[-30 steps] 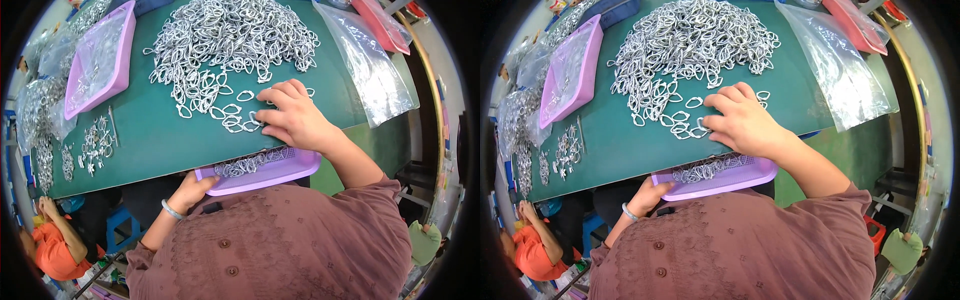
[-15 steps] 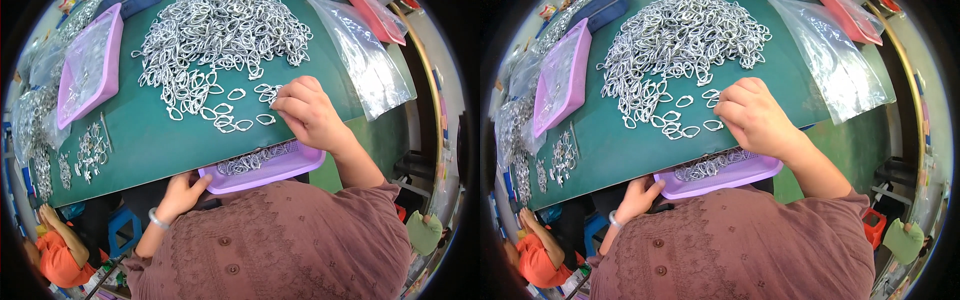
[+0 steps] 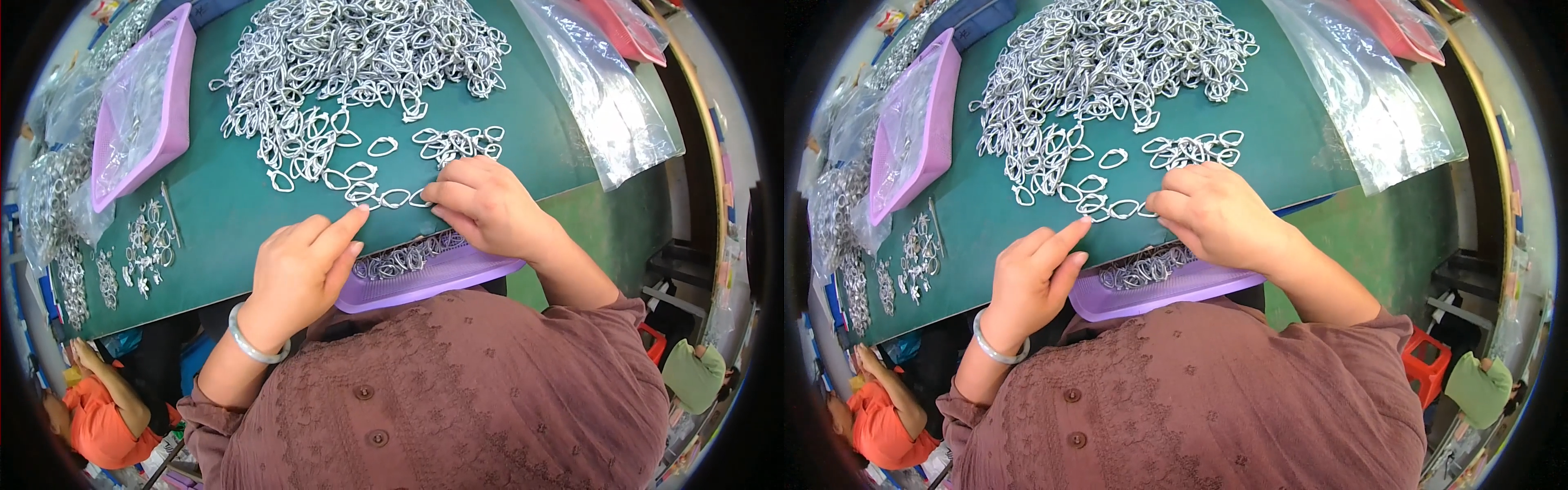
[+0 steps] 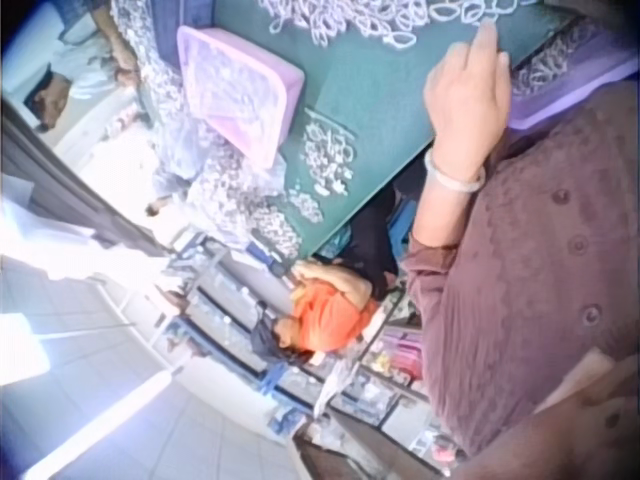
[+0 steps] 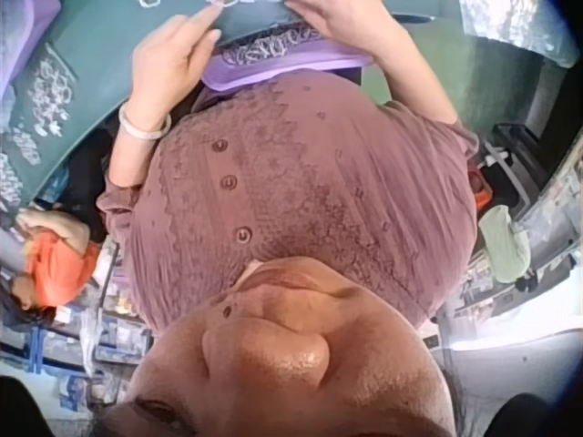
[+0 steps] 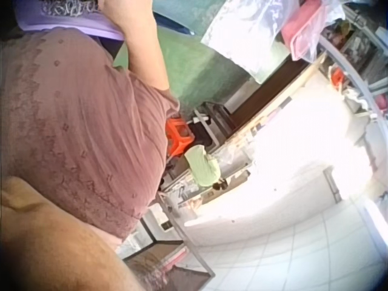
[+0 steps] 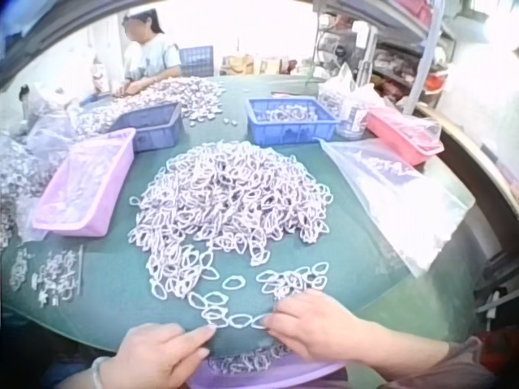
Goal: The person sorts small metal rings from a large pile into a purple plastic tray by hand, moving groups of rings on the table.
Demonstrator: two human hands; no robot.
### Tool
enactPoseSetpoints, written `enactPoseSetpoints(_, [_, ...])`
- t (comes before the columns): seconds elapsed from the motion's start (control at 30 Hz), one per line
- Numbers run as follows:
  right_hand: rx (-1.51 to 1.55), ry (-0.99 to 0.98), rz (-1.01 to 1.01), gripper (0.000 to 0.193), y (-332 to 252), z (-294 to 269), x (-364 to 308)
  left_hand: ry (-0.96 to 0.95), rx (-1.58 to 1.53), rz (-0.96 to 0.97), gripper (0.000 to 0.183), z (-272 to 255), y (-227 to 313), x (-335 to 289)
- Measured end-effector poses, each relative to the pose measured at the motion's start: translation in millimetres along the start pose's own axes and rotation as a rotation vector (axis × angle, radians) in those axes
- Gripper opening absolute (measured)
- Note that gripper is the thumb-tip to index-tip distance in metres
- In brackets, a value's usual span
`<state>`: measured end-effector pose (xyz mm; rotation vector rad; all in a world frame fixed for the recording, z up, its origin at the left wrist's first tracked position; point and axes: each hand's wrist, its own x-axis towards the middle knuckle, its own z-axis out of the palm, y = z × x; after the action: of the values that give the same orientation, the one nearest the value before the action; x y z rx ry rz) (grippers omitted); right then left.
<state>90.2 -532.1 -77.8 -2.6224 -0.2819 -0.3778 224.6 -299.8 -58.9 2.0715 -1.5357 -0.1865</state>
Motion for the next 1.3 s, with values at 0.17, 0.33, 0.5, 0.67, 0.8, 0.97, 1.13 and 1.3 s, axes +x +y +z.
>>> enactPoseSetpoints(0.17, [-0.058,-0.023,0.037,0.023,-11,6,9,-0.033,0.074,0.003,0.032,12,-2,6])
enactPoseSetpoints(0.33, [-0.051,-0.076,0.006,0.016,-12,1,12,-0.053,0.03,-0.004,0.028,11,-2,2])
enactPoseSetpoints(0.5, [0.06,-0.131,-0.028,0.019,-5,-3,14,0.003,-0.044,0.045,0.029,12,-7,-1])
enactPoseSetpoints(0.67, [-0.134,-0.026,0.008,0.022,-10,11,34,0.062,0.035,-0.04,0.035,15,-5,2])
enactPoseSetpoints(0.8, [-0.295,-0.087,-0.039,0.025,-9,11,38,0.035,0.001,0.031,0.038,14,-11,1])
enactPoseSetpoints(0.97, [-0.151,-0.15,-0.008,0.027,-4,-2,42,0.115,0.022,-0.154,0.035,15,-14,2])
enactPoseSetpoints(1.13, [-0.26,-0.056,0.013,0.029,2,0,41,0.065,0.082,-0.102,0.028,13,-11,6])
enactPoseSetpoints(1.3, [-0.158,-0.073,-0.059,0.025,3,0,50,0.165,-0.052,-0.069,0.019,13,-19,3])
